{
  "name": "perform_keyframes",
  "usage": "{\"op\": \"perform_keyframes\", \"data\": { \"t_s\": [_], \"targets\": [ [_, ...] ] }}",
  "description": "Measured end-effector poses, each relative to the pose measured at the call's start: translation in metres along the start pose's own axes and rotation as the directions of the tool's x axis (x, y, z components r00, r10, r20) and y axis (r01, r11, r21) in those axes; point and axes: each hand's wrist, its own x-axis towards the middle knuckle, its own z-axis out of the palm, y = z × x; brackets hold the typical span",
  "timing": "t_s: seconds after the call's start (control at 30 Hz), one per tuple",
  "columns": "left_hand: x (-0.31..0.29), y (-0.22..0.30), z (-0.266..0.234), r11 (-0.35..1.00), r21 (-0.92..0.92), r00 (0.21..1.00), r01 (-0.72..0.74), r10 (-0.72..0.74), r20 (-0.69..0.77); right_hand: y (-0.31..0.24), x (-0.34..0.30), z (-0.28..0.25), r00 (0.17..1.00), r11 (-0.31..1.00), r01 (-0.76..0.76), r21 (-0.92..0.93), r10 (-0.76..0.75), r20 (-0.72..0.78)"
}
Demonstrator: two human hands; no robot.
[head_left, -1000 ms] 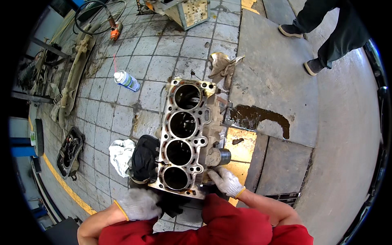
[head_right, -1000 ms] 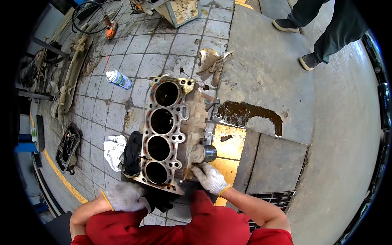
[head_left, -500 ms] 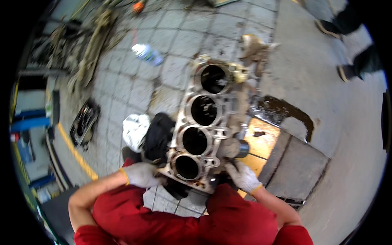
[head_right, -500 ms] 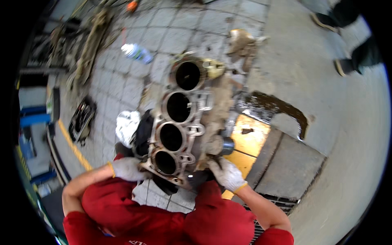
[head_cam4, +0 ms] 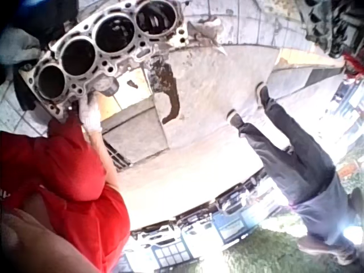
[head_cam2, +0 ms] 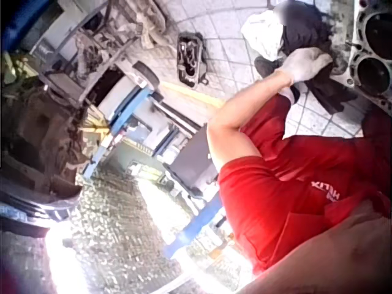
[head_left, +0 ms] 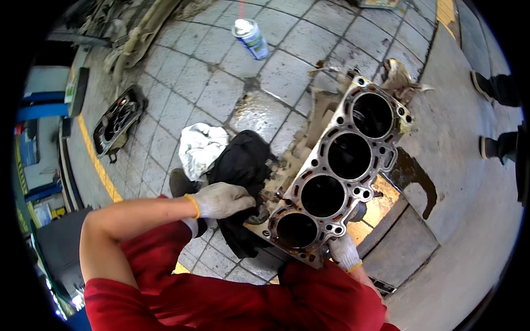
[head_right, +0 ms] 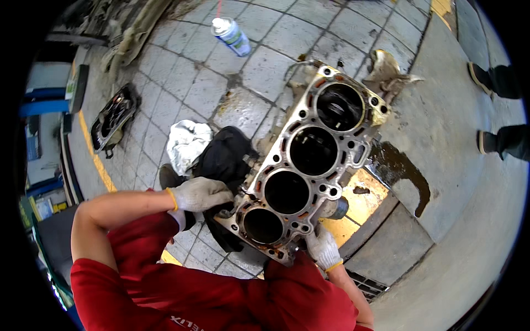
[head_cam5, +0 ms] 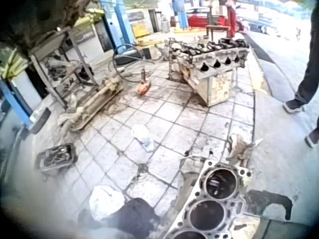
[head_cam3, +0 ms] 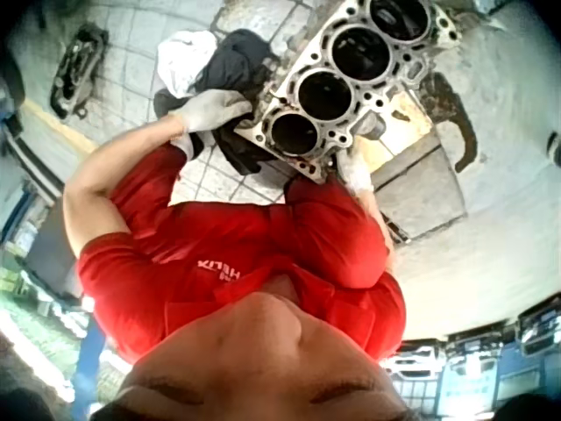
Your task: The person puts on gloves and cleans a large metal engine block using a white cloth. They wipe the exterior and interior surfaces, turning the part over to access different sides, and place it on the floor.
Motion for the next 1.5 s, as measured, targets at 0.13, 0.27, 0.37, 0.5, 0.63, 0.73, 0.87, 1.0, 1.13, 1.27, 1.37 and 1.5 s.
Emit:
{"op": "perform_keyframes", "data": {
  "t_s": [0.13, 0.27, 0.37, 0.5, 0.63, 0.73, 0.87, 1.0, 1.13, 1.27, 1.37, 1.5],
  "targets": [
    [0.013, 0.004, 0.004, 0.985, -0.050, 0.943, -0.164, 0.141, -0.302, -0.019, -0.005, -0.001, 1.000, 0.996, -0.008, -0.084, 0.006, -0.024],
    [0.031, 0.010, 0.010, 0.914, -0.017, 0.853, -0.405, 0.371, -0.368, -0.038, -0.012, -0.015, 0.999, 0.995, -0.053, -0.081, 0.054, 0.008],
    [0.041, 0.013, 0.009, 0.929, -0.137, 0.856, -0.344, 0.250, -0.453, -0.035, -0.012, -0.024, 0.995, 0.996, -0.017, 0.086, 0.008, 0.100],
    [0.050, 0.016, -0.006, 0.901, -0.219, 0.850, -0.375, 0.240, -0.470, -0.013, -0.016, -0.056, 0.989, 0.917, 0.025, 0.398, -0.080, 0.121],
    [0.046, 0.019, -0.026, 0.952, -0.129, 0.905, -0.279, 0.216, -0.366, -0.014, -0.028, -0.135, 0.985, 0.846, -0.170, 0.505, 0.138, 0.100],
    [0.032, 0.021, -0.042, 0.957, -0.083, 0.932, -0.277, 0.247, -0.265, -0.059, -0.029, -0.192, 0.974, 0.856, 0.094, 0.508, 0.026, -0.224],
    [-0.001, 0.016, -0.068, 0.980, 0.098, 0.946, -0.175, 0.195, -0.260, -0.168, -0.020, -0.239, 0.790, 0.883, 0.431, 0.188, -0.268, -0.552],
    [-0.036, 0.002, -0.091, 0.988, 0.064, 0.945, -0.143, 0.156, -0.288, -0.268, -0.003, -0.258, 0.645, 0.806, 0.473, -0.356, -0.592, -0.483],
    [-0.051, -0.018, -0.090, 0.971, 0.192, 0.922, -0.142, 0.200, -0.332, -0.327, 0.017, -0.239, 0.816, 0.739, 0.339, -0.582, -0.538, -0.209],
    [-0.029, -0.047, -0.065, 0.942, 0.220, 0.821, -0.253, 0.329, -0.466, -0.360, 0.042, -0.213, 0.882, 0.684, 0.241, -0.688, -0.450, -0.139],
    [0.001, -0.069, -0.044, 0.851, 0.411, 0.642, -0.326, 0.519, -0.565, -0.373, 0.066, -0.201, 0.918, 0.548, 0.179, -0.817, -0.393, -0.062],
    [0.033, -0.091, -0.034, 0.756, 0.537, 0.507, -0.374, 0.652, -0.565, -0.375, 0.088, -0.194, 0.946, 0.331, 0.140, -0.933, -0.322, 0.028]
  ]
}}
